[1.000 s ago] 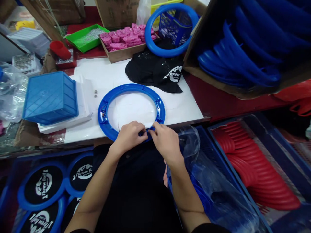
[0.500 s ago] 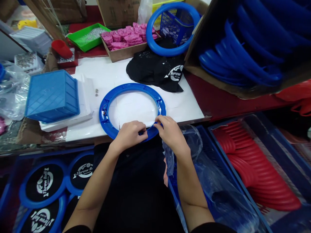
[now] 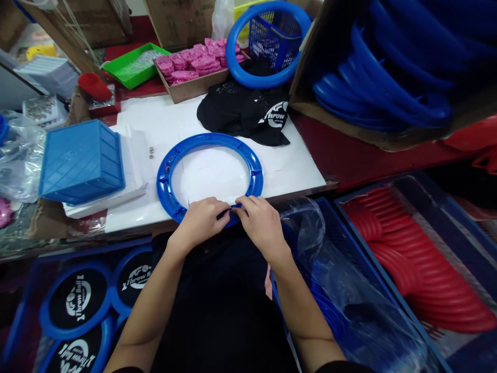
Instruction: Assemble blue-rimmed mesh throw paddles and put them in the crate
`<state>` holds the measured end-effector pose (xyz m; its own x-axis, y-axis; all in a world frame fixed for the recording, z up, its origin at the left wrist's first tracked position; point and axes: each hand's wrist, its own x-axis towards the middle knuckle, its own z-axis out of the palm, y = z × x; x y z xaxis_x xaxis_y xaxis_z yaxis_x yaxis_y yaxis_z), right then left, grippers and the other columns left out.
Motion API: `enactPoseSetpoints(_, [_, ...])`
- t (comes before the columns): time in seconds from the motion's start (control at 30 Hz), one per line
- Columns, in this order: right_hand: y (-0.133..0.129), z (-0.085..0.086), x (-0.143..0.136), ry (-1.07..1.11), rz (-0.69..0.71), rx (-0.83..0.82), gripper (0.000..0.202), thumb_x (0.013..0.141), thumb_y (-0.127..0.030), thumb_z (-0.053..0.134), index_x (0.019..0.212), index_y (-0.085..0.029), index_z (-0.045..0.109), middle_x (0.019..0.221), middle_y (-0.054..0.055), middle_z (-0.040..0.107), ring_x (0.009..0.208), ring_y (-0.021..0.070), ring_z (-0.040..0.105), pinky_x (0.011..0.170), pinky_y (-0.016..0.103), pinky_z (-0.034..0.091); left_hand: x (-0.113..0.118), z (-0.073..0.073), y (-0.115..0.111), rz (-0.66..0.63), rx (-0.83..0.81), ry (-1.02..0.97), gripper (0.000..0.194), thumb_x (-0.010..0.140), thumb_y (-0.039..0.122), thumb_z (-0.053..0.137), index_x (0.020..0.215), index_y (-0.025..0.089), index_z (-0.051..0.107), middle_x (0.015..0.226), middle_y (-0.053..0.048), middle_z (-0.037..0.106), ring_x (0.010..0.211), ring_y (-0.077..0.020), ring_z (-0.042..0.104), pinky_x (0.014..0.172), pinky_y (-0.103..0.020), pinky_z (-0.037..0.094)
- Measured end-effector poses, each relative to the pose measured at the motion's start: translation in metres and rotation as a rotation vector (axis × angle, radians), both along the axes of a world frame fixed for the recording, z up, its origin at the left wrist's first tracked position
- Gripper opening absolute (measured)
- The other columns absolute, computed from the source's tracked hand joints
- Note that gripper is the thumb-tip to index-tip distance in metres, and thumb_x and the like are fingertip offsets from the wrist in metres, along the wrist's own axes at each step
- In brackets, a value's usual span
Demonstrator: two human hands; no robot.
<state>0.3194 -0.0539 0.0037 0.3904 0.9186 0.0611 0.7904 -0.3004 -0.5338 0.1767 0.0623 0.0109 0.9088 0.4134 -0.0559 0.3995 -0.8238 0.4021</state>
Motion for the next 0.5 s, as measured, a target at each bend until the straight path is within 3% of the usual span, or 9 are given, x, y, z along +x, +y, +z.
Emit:
enactPoseSetpoints(0.13, [-0.004, 0.005, 0.01, 0.18, 0.005, 0.106, 0.016, 0.097, -0.029, 0.063, 0.111, -0.025, 0.07, 0.097, 0.005, 0.073, 0.089, 0.0242, 0.068, 0.082, 0.037, 0.053, -0.009, -0.003, 0.009, 0.004, -0.118, -0.062, 0.022, 0.096, 0.022, 0.056, 0.094, 0.023, 0.078, 0.096, -0.004, 0.08, 0.091, -0.022, 0.073, 0.075, -0.031, 0.047])
enactPoseSetpoints(0.3, [0.0, 0.009, 0.019, 0.135, 0.051, 0.201, 0.006, 0.096, -0.024, 0.06, 0.095, -0.024, 0.067, 0.097, 0.006, 0.071, 0.093, 0.0231, 0.067, 0.084, 0.036, 0.053, -0.009, -0.006, 0.011, 0.009, -0.135, -0.078, 0.019, 0.092, 0.021, 0.059, 0.086, 0.022, 0.077, 0.089, -0.002, 0.08, 0.086, -0.0208, 0.073, 0.071, -0.029, 0.043])
enactPoseSetpoints(0.5, [0.005, -0.001, 0.017, 0.095, 0.036, 0.205, 0.009, 0.097, -0.024, 0.06, 0.101, -0.023, 0.068, 0.099, 0.007, 0.07, 0.094, 0.0245, 0.067, 0.09, 0.039, 0.053, -0.01, -0.011, 0.01, 0.017, -0.106, -0.098, 0.019, 0.093, 0.022, 0.058, 0.089, 0.023, 0.077, 0.092, -0.003, 0.08, 0.087, -0.0209, 0.073, 0.069, -0.029, 0.043])
